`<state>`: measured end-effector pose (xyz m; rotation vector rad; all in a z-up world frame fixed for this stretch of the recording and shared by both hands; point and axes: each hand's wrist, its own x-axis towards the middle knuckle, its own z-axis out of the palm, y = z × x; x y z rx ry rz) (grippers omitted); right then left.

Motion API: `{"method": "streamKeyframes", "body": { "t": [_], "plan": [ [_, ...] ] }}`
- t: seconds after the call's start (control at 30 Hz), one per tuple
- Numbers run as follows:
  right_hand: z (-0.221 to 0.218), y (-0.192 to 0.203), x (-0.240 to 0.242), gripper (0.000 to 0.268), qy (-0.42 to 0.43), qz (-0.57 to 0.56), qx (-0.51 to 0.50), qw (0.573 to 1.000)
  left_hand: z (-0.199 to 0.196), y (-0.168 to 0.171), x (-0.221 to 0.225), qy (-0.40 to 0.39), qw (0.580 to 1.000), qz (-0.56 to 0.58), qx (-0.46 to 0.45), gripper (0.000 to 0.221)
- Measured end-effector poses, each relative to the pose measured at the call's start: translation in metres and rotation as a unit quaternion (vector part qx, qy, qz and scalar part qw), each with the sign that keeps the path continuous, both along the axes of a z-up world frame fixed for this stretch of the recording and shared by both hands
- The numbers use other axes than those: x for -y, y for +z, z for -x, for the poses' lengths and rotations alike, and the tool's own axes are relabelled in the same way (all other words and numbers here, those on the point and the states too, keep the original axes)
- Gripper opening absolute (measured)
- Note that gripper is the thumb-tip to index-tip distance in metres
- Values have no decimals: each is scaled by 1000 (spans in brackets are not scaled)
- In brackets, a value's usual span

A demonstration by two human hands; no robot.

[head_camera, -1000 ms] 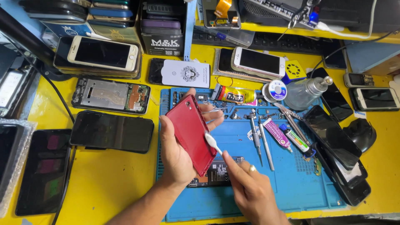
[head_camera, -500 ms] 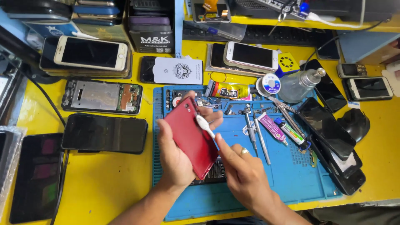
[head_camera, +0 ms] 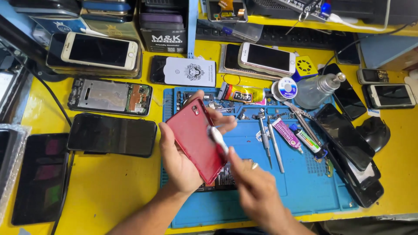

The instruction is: Cleaning a red smartphone back cover using a toothbrush and cleaning solution at a repair station.

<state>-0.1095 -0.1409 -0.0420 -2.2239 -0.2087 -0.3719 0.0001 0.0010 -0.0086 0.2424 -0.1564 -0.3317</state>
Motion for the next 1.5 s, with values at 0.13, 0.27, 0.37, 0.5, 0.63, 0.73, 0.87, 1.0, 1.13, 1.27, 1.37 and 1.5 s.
{"method": "streamKeyframes", "body": {
  "t": [0.13,0.27,0.37,0.5,0.63,0.73,0.87,1.0,1.13,1.27,1.37,1.5],
  "plan": [
    [14,-2,-11,48,95,14,2,995,0,7,-2,32,999,-33,-2,81],
    [9,-1,-5,50,64,-14,3,998,-1,4,-2,14,1000,-11,-6,82],
    [6,-4,1,51,69,13,2,998,-1,3,0,19,1000,-18,2,83],
    [13,-5,-6,47,94,48,14,994,-1,3,0,44,997,-54,16,84],
    [9,-6,19,57,58,117,-19,991,-3,6,0,33,999,-42,-1,85],
    [1,16,49,48,0,6,-62,998,-8,5,-1,38,998,-25,-38,84],
    [4,44,111,57,-110,129,-34,985,-14,13,0,59,988,-128,-67,85],
    [-1,79,162,59,-253,195,-45,947,-9,18,1,37,984,-164,-57,82],
    [-11,108,173,46,-362,129,-129,914,-10,17,3,23,980,-176,-89,84],
    [-17,112,181,44,-386,152,-174,893,-11,20,3,25,974,-206,-90,84],
    [-18,105,191,43,-379,177,-171,892,-9,24,4,23,970,-221,-95,86],
    [-21,101,195,44,-373,167,-170,896,-10,20,4,24,973,-214,-81,85]
  ]
}}
